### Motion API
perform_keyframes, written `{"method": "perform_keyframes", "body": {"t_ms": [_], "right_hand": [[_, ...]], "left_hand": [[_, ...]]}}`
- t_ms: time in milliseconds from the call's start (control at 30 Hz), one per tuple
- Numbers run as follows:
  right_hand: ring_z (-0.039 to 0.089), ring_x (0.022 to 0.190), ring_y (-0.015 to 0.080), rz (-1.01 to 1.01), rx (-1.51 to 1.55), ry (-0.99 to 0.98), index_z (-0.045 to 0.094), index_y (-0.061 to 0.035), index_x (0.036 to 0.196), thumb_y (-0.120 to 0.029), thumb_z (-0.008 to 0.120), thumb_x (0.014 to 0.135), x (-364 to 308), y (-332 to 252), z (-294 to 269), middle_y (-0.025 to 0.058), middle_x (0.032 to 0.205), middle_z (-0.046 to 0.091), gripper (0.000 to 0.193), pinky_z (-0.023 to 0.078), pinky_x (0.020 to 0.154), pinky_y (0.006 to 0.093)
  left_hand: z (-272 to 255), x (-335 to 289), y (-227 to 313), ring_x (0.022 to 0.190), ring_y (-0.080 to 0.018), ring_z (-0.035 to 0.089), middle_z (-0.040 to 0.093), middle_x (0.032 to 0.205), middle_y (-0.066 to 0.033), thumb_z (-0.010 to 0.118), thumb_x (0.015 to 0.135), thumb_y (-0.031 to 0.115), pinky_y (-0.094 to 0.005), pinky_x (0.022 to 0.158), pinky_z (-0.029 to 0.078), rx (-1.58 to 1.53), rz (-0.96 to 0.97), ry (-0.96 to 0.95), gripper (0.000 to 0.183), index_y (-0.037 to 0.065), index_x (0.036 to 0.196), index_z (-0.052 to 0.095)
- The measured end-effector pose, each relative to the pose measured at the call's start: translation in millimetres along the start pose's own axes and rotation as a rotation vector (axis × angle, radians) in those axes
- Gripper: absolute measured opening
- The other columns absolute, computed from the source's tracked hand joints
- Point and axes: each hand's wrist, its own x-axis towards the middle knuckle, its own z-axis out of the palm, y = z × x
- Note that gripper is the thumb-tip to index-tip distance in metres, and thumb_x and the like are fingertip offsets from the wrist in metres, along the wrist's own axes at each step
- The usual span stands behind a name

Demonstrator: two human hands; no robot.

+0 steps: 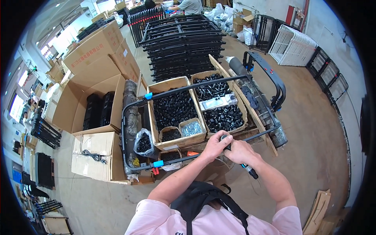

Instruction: Assemble a plastic housing component using an electric screwdriver and organize bundles of wire harnesses.

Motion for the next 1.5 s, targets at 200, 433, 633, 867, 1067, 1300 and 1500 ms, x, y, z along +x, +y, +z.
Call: {"method": "perform_keyframes", "body": {"t_ms": [200, 433, 633, 867, 1067, 1300, 1500], "right_hand": [[0.072, 0.103, 0.0439, -0.021, 0.054, -0.050, 0.073, 0.0016, 0.109, -0.033, 0.065, 0.085, 11.7, 9.1, 8.6, 0.0287, 0.106, 0.074, 0.044, 0.056, 0.091, 0.0513], [0.073, 0.093, 0.0404, -0.056, 0.030, -0.042, 0.074, 0.0017, 0.104, -0.028, 0.069, 0.078, 20.4, 15.4, 16.2, 0.0262, 0.097, 0.075, 0.040, 0.056, 0.080, 0.0486], [0.072, 0.102, 0.0433, -0.021, 0.048, -0.054, 0.072, 0.0078, 0.109, -0.030, 0.067, 0.078, 19.6, 9.5, 5.9, 0.0311, 0.105, 0.073, 0.049, 0.056, 0.090, 0.0489], [0.073, 0.100, 0.0422, -0.164, 0.059, 0.071, 0.071, 0.0029, 0.113, -0.030, 0.070, 0.080, 8.2, -14.9, -20.5, 0.0290, 0.104, 0.074, 0.046, 0.056, 0.087, 0.0491], [0.073, 0.073, 0.0196, -0.187, 0.554, -0.061, 0.062, -0.0044, 0.132, -0.019, 0.075, 0.087, 38.8, -86.2, -38.0, 0.0126, 0.091, 0.072, 0.049, 0.055, 0.061, 0.0349], [0.073, 0.101, 0.0444, -0.296, -0.018, 0.068, 0.057, -0.0075, 0.139, -0.035, 0.079, 0.077, 126.9, -164.0, 23.8, 0.0283, 0.108, 0.074, 0.071, 0.058, 0.090, 0.0499], [0.073, 0.095, 0.0463, -0.484, -0.265, 0.124, 0.046, -0.0063, 0.146, -0.031, 0.077, 0.083, 219.9, -226.1, 102.6, 0.0291, 0.111, 0.072, 0.074, 0.060, 0.085, 0.0545]], "left_hand": [[-1.6, -1.6, -7.9, 0.087, -0.0052, 0.054, 0.063, 0.094, 0.0043, 0.068, 0.105, 0.028, -0.0263, 0.078, 0.048, 0.012, 0.012, 0.000, 0.022, 0.007, 0.110, 0.068], [-2.6, -0.2, -11.0, 0.086, -0.0070, 0.053, 0.061, 0.094, 0.0031, 0.071, 0.103, 0.033, -0.0270, 0.076, 0.048, 0.024, 0.006, -0.014, 0.026, 0.007, 0.108, 0.066], [-0.4, 0.0, 3.1, 0.082, -0.0063, 0.050, 0.060, 0.088, 0.0037, 0.072, 0.101, 0.037, -0.0276, 0.071, 0.046, 0.027, 0.013, 0.012, 0.030, 0.007, 0.107, 0.067], [-6.2, 5.9, 29.7, 0.092, -0.0130, 0.057, 0.061, 0.097, -0.0027, 0.073, 0.099, 0.030, -0.0321, 0.085, 0.050, 0.178, 0.330, 0.101, 0.027, 0.004, 0.103, 0.068], [-80.8, -0.7, 96.6, 0.103, -0.0283, 0.056, 0.058, 0.099, -0.0092, 0.075, 0.090, 0.023, -0.0412, 0.096, 0.045, 0.299, 0.736, 0.250, 0.022, 0.005, 0.094, 0.063], [-223.3, -7.7, 18.8, 0.102, -0.0236, 0.062, 0.066, 0.106, -0.0113, 0.067, 0.101, 0.035, -0.0389, 0.095, 0.049, 0.152, 0.261, 0.549, 0.033, 0.002, 0.097, 0.065], [-336.8, -14.6, -27.7, 0.094, -0.0187, 0.065, 0.072, 0.109, -0.0132, 0.061, 0.102, 0.059, -0.0348, 0.079, 0.053, 0.039, -0.369, 0.551, 0.069, -0.007, 0.121, 0.068]]}}
